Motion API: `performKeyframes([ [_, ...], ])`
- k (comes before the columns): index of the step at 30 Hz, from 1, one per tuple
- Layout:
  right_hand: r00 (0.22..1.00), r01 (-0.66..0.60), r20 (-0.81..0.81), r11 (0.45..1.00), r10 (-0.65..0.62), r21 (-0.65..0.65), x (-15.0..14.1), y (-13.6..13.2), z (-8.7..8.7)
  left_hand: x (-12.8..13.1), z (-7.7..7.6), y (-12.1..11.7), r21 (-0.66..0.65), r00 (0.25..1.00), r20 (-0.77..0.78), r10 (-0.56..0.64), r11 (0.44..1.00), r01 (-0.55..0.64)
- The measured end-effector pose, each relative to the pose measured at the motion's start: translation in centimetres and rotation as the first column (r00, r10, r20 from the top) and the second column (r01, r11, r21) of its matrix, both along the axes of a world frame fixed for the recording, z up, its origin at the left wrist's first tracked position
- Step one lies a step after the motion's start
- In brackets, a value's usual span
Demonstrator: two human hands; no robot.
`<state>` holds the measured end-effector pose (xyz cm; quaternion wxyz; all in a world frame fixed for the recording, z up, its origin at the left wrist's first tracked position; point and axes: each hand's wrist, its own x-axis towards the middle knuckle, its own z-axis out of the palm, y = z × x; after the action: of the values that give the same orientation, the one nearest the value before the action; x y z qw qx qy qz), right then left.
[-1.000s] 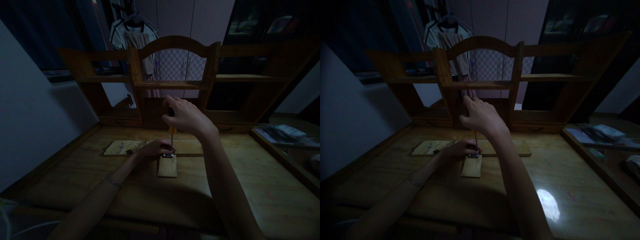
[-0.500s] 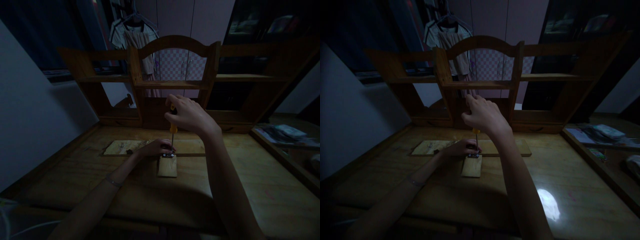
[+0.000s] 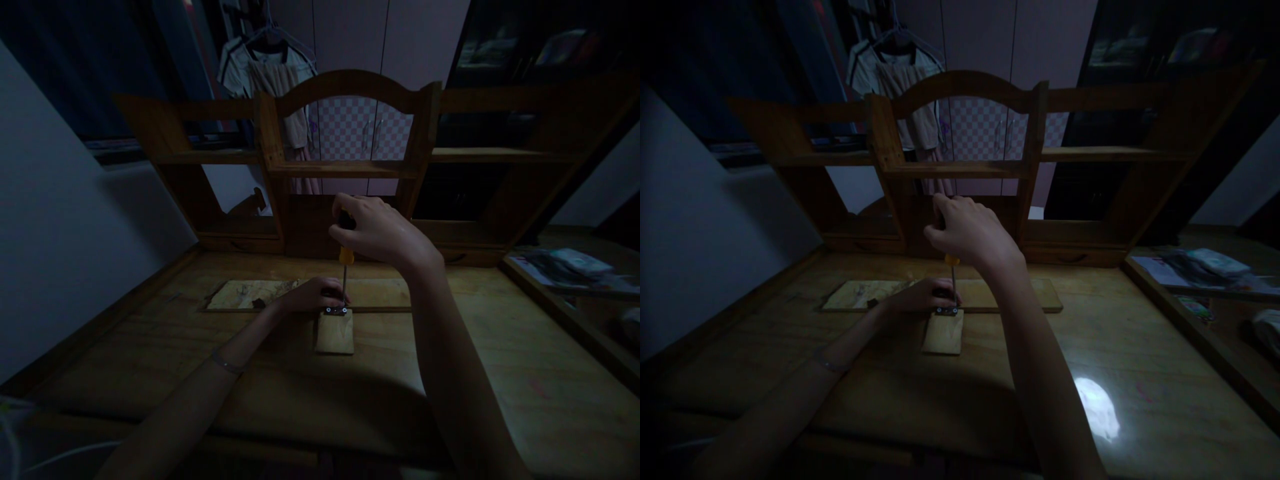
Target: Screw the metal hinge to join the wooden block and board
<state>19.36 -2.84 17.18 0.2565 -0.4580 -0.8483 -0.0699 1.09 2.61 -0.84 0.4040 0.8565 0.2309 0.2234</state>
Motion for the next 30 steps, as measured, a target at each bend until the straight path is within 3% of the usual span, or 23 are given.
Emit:
performKeyframes([
  [19, 0.999, 0.038, 0.003, 0.999, -0.038, 0.017, 0.24, 0.24, -0.09, 0.02, -0.19, 0.07, 0.004, 1.000, 0.016, -0.003, 1.000, 0.003],
  [25, 1.000, -0.016, -0.014, 0.999, 0.016, -0.041, 0.36, -0.24, 0.21, -0.02, -0.11, 0.10, 0.008, 1.000, -0.003, 0.004, 1.000, -0.004],
  [30, 1.000, 0.009, -0.019, 0.999, -0.010, -0.036, 0.14, -0.17, 0.19, -0.08, -0.28, 0.08, -0.001, 1.000, 0.024, -0.018, 1.000, 0.018],
])
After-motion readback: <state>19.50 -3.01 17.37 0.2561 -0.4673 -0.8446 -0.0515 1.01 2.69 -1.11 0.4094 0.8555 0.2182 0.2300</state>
